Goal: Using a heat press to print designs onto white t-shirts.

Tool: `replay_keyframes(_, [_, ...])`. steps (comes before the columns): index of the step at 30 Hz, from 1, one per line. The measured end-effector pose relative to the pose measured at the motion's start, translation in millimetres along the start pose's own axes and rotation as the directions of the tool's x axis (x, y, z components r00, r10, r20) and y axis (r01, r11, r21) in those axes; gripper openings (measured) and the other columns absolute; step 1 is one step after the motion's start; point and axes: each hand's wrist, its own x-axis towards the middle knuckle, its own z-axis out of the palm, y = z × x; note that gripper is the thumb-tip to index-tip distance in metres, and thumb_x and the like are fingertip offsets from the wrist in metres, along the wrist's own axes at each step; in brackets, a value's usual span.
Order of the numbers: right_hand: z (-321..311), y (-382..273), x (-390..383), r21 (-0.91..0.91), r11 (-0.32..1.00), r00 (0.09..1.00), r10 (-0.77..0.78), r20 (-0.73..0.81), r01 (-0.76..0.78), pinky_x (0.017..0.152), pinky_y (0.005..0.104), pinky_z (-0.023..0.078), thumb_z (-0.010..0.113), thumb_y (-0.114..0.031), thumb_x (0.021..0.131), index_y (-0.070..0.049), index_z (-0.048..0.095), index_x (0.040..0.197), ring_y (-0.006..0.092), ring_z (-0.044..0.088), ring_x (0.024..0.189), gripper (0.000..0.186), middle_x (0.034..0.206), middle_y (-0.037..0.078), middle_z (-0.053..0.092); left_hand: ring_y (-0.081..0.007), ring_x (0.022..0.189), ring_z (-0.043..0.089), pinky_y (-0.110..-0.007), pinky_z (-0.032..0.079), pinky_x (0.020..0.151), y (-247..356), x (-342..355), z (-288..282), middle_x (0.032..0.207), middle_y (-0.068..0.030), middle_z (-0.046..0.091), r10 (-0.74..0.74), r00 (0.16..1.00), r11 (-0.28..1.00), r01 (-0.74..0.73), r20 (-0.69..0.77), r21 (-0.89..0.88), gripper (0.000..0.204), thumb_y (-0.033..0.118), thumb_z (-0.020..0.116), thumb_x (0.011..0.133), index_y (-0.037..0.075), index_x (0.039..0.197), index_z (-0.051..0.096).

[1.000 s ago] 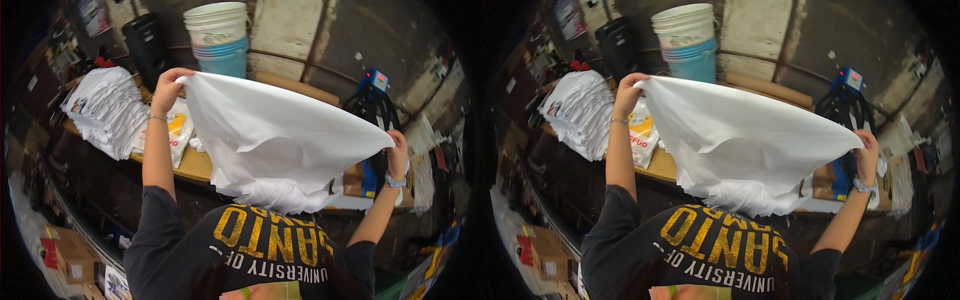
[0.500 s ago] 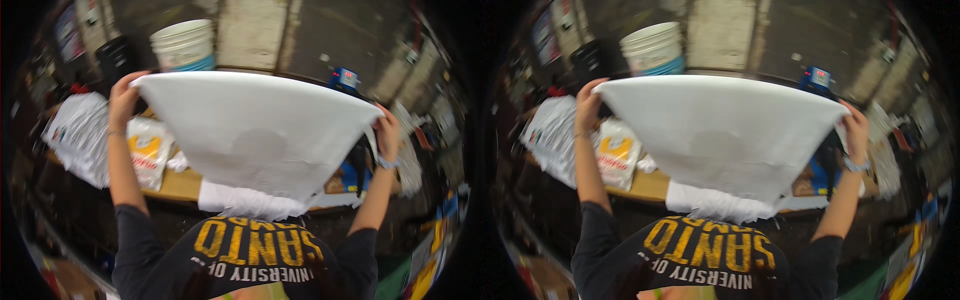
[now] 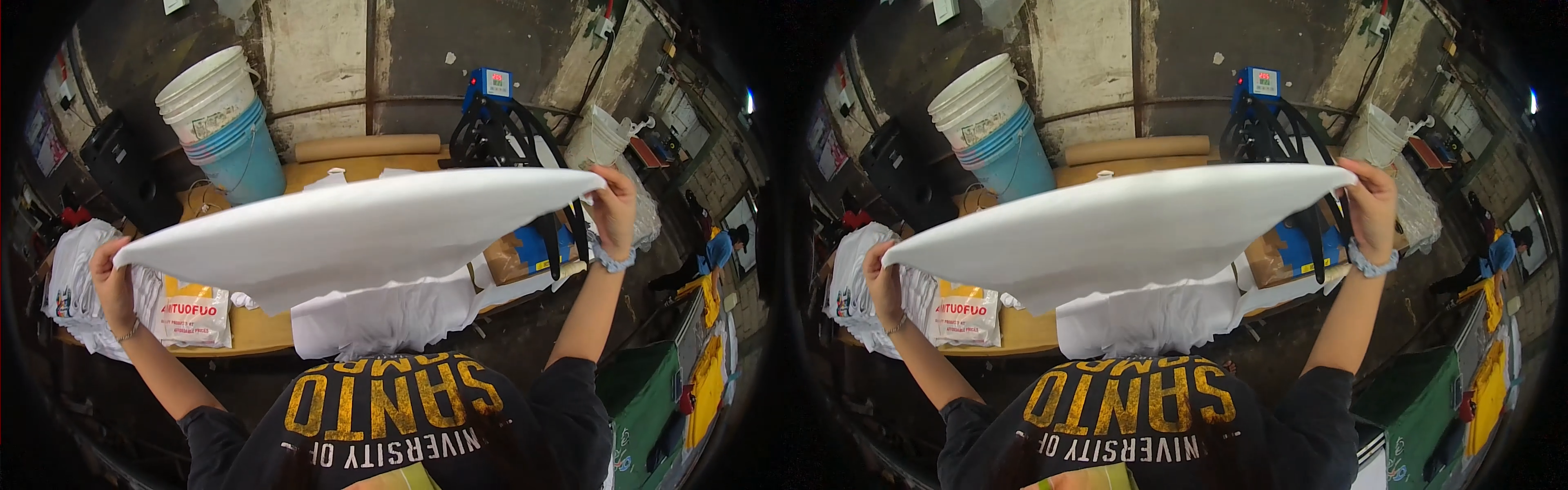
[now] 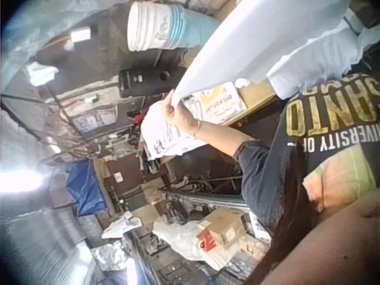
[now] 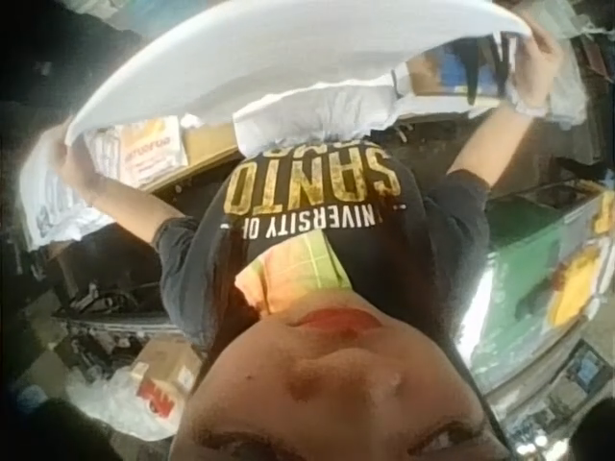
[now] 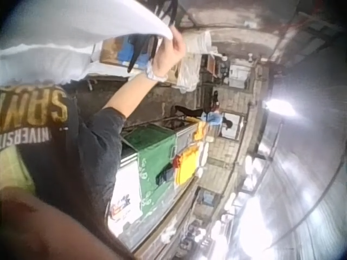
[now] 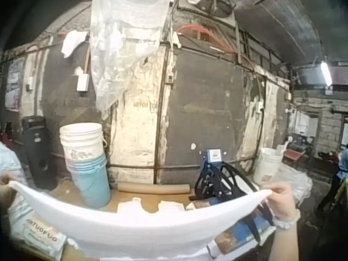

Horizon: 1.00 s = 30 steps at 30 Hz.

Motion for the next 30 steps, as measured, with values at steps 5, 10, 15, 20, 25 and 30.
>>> replay_keyframes(5, [-31.4,-22.5,-23.9,0.020,0.995,0.993,-0.100,-0.057,0.101,0.084,0.0305,0.051,0.066,-0.001,0.081,0.005,0.062,0.110,0.0210,0.064,0.093,0.030,0.103,0.015,0.066,-0.0134,0.090,0.060,-0.024,0.047,0.082,17.5,-22.5,-18.9,0.101,-0.0080,0.063,0.084,0.996,0.995,-0.084,0.012,0.048,0.018,0.006,0.065,0.086,-0.002,0.102,0.061])
replay_keyframes(10, [-42.3,-28.8,-18.3,-0.013,0.993,0.993,-0.114,-0.042,0.114,0.090,0.0295,0.048,0.064,-0.003,0.085,0.001,0.061,0.113,0.0193,0.061,0.098,0.029,0.112,0.014,0.063,-0.0144,0.089,0.061,-0.025,0.047,0.082,16.6,-6.3,-17.4,0.101,-0.0090,0.064,0.091,0.995,0.995,-0.093,0.045,0.043,0.021,0.006,0.066,0.086,-0.002,0.104,0.061])
replay_keyframes(15, [-22.9,6.7,-4.8,-0.155,0.985,0.984,0.052,-0.169,-0.079,0.061,0.0201,0.043,0.052,0.007,0.086,0.005,0.060,0.116,0.0077,0.054,0.071,0.031,0.094,0.007,0.065,-0.0145,0.095,0.061,-0.025,0.047,0.087,-6.4,17.5,19.7,0.104,-0.0099,0.064,-0.054,0.994,0.987,0.039,0.091,0.156,0.021,-0.001,0.060,0.086,-0.003,0.106,0.062])
replay_keyframes(20, [5.9,63.8,-1.5,-0.132,0.941,0.950,0.310,-0.031,-0.311,0.053,0.0183,0.039,0.054,0.002,0.089,0.004,0.061,0.116,0.0061,0.050,0.060,0.028,0.077,0.004,0.061,-0.0128,0.090,0.063,-0.024,0.049,0.082,-42.3,17.6,67.6,0.104,-0.0096,0.066,-0.342,0.920,0.927,0.298,0.191,0.227,0.025,-0.005,0.056,0.083,-0.003,0.107,0.064])
replay_keyframes(25, [30.2,137.4,-9.6,-0.204,0.827,0.845,0.535,-0.002,-0.524,0.058,0.0182,0.046,0.053,-0.002,0.092,0.003,0.060,0.116,0.0096,0.058,0.063,0.026,0.081,0.008,0.066,-0.0112,0.086,0.063,-0.022,0.049,0.078,-105.0,5.2,102.0,0.101,-0.0073,0.068,-0.481,0.829,0.874,0.428,0.286,0.229,0.028,-0.006,0.055,0.082,-0.002,0.109,0.064])
replay_keyframes(30, [50.5,244.6,-25.3,-0.158,0.782,0.797,0.599,-0.072,-0.603,0.063,0.0242,0.057,0.054,0.002,0.088,0.008,0.062,0.106,0.0177,0.068,0.075,0.021,0.089,0.015,0.067,-0.0090,0.081,0.062,-0.022,0.050,0.071,-180.4,-15.5,125.8,0.099,-0.0050,0.068,-0.567,0.736,0.822,0.529,0.370,0.208,0.027,-0.004,0.054,0.084,-0.001,0.109,0.065])
